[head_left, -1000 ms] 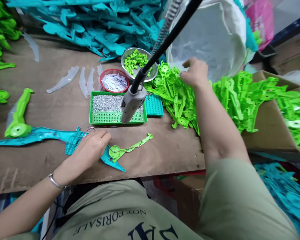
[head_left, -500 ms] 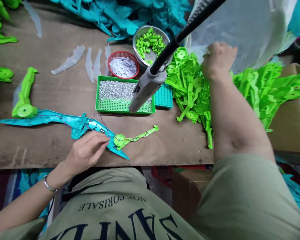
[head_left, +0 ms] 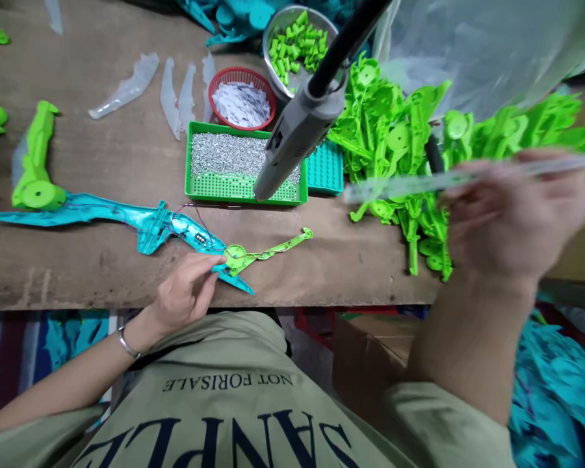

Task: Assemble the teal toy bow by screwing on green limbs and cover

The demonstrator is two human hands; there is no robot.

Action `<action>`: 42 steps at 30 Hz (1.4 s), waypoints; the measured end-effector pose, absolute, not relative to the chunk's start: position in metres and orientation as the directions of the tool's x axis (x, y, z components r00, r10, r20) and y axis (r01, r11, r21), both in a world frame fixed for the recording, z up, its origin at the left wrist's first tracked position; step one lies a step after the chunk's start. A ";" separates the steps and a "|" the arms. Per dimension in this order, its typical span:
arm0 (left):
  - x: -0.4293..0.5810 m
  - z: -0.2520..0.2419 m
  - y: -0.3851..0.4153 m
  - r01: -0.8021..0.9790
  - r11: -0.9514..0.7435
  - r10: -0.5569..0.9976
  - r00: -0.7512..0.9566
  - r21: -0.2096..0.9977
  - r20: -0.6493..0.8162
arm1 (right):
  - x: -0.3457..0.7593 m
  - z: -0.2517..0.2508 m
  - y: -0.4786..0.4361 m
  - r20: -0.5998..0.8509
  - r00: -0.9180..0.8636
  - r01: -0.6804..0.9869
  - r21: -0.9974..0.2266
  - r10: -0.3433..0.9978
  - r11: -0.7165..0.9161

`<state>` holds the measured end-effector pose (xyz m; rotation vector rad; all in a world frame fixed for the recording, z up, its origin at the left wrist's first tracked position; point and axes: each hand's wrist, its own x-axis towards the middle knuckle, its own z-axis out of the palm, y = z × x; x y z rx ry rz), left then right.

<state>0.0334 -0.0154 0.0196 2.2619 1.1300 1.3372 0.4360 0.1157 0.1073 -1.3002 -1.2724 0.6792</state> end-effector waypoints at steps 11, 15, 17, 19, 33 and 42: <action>0.041 0.002 0.000 0.505 -0.678 0.727 0.569 0.534 0.384 | 0.320 0.030 0.010 -0.540 -0.062 -0.220 -0.813 0.840 -0.539; 0.043 -0.006 0.000 0.540 -0.662 0.740 0.582 0.520 0.337 | 0.312 0.014 0.004 -0.605 -0.075 -0.259 -0.756 0.792 -0.602; 0.044 -0.010 0.000 0.548 -0.659 0.744 0.578 0.515 0.336 | 0.309 0.008 0.003 -0.616 -0.057 -0.269 -0.749 0.786 -0.606; 0.044 -0.012 0.000 0.551 -0.657 0.746 0.575 0.514 0.336 | 0.306 0.004 0.003 -0.628 -0.050 -0.271 -0.740 0.777 -0.616; 0.044 -0.013 0.000 0.546 -0.662 0.742 0.570 0.513 0.352 | 0.298 0.000 0.009 -0.618 -0.045 -0.203 -0.763 0.785 -0.613; 0.044 -0.017 0.003 0.546 -0.699 0.710 0.608 0.462 0.356 | 0.293 0.007 0.017 -0.699 0.022 -0.059 -0.715 0.715 -0.697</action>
